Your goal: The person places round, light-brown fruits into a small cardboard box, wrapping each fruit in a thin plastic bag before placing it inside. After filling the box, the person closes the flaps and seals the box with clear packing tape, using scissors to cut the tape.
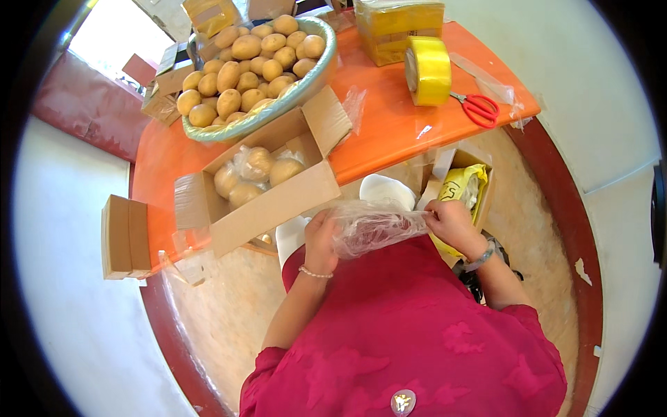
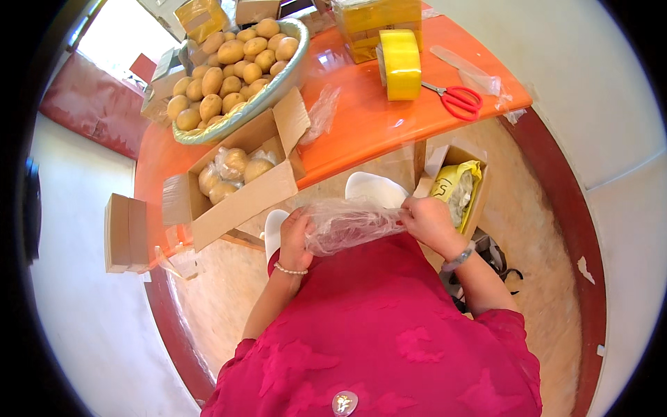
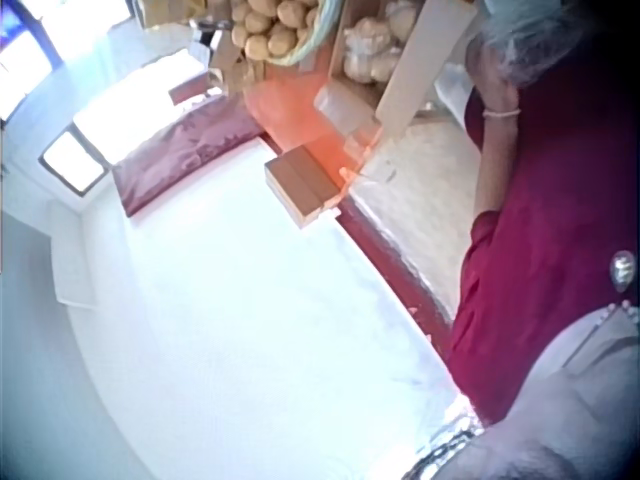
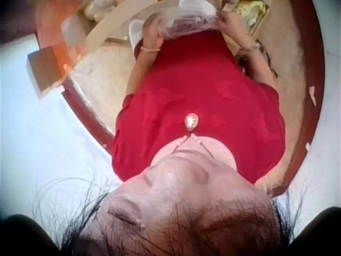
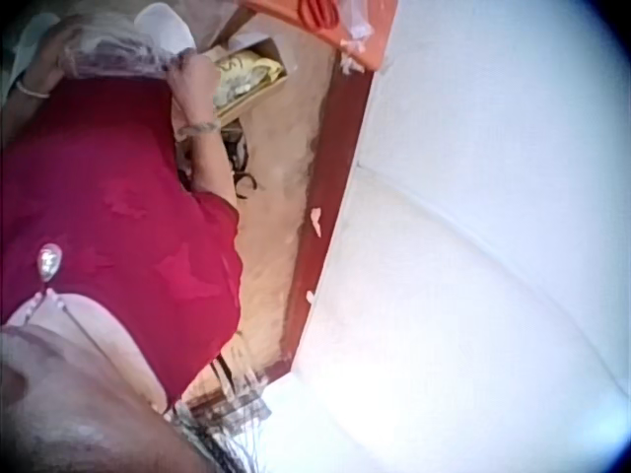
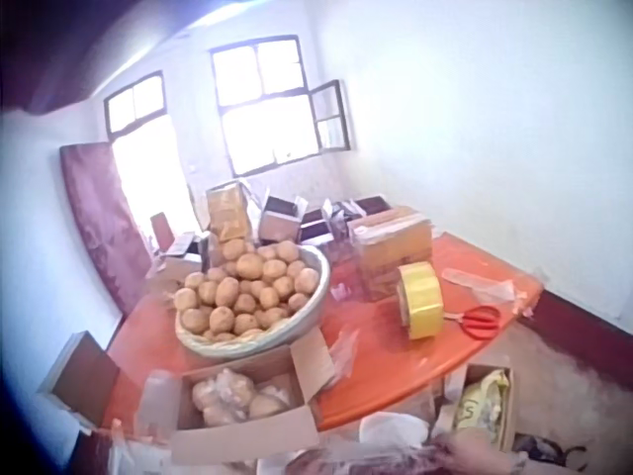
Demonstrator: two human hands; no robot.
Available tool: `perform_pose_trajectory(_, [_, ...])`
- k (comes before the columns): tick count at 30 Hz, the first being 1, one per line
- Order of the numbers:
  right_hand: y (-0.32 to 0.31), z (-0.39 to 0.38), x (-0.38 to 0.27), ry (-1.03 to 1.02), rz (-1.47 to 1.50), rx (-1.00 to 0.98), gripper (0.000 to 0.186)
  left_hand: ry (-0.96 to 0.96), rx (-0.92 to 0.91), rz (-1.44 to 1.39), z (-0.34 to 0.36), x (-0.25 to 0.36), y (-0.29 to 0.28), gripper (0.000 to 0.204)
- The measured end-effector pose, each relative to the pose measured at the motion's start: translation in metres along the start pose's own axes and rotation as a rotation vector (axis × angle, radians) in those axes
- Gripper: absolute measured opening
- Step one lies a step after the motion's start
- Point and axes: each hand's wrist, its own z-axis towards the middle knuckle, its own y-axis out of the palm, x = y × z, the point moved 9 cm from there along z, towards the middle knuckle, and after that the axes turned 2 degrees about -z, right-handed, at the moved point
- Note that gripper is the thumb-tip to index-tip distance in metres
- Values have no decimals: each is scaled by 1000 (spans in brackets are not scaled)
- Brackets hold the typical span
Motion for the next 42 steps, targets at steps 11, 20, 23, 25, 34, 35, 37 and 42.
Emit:
perform_pose_trajectory(11, [20, 11, -98, -467, -65, 103, 36, 119, -312, 627, -17, 2, 33, 16])
perform_pose_trajectory(20, [4, 10, -64, -416, -410, -270, 18, 318, -174, 618, -3, 10, -34, 20])
perform_pose_trajectory(23, [-32, 7, -102, -549, -292, -378, 39, 40, -26, 240, -5, -4, -44, 20])
perform_pose_trajectory(25, [-74, 11, -151, -700, -129, -323, 40, -50, 54, 223, -7, -13, -56, 18])
perform_pose_trajectory(34, [-159, 157, -288, -834, -102, 73, 21, 136, -119, 481, -15, -12, -46, 29])
perform_pose_trajectory(35, [-152, 180, -298, -849, -116, 129, 24, 141, -120, 521, -17, -9, -46, 32])
perform_pose_trajectory(37, [-129, 225, -312, -883, -221, 241, 35, 164, -108, 604, -15, -9, -50, 37])
perform_pose_trajectory(42, [-63, 298, -338, -842, -511, 115, 50, 231, -31, 890, -17, 5, -62, 42])
